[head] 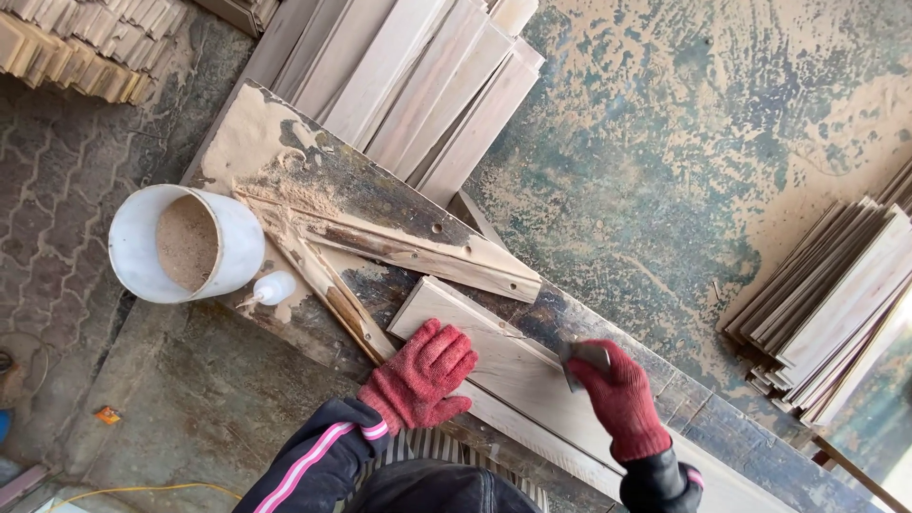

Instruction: Applying wood filler to planks and sanding them smooth using an angle grinder.

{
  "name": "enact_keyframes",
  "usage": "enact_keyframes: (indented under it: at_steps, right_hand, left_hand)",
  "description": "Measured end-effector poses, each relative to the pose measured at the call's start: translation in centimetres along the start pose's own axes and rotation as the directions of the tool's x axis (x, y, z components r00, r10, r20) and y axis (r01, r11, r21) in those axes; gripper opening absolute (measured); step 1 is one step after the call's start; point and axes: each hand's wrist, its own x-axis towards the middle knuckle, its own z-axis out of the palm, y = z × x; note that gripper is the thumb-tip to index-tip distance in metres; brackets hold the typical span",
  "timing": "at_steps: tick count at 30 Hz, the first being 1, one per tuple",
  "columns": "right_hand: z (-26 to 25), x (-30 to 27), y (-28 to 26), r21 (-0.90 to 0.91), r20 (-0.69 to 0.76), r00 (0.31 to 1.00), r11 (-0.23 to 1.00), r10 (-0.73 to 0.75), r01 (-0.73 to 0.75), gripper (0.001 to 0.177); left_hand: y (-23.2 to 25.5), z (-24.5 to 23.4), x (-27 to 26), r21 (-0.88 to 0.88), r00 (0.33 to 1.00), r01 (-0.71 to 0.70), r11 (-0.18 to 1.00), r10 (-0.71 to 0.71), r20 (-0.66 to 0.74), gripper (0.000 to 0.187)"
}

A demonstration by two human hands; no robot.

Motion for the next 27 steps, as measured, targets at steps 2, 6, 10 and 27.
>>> enact_keyframes:
  at_steps: [2, 6, 10, 27]
  right_hand:
    - [1.3, 1.7, -2.4, -0.115, 0.090, 0.989, 0.985, -0.117, 0.127, 0.023]
    - [4.3, 4.9, -4.7, -0.468, 0.244, 0.952, 0.837, -0.186, 0.284, 0.025]
    - [5.8, 6.8, -3.0, -0.583, 0.330, 0.902, 0.691, -0.279, 0.427, 0.033]
    - [6.0, 5.6, -2.9, -0.775, 0.255, 0.957, 0.564, -0.136, 0.286, 0.027]
  left_hand:
    - [0.2, -0.3, 0.2, 0.008, 1.000, 0.010, 1.000, -0.010, 0.003, 0.071]
    - [0.3, -1.0, 0.5, 0.011, 1.000, 0.015, 1.000, -0.015, 0.023, 0.070]
    - [0.2, -1.3, 0.7, 0.000, 1.000, 0.017, 1.000, -0.017, 0.018, 0.069]
    - [-0.1, -0.3, -0.3, -0.061, 0.995, -0.023, 0.998, 0.017, -0.097, 0.070]
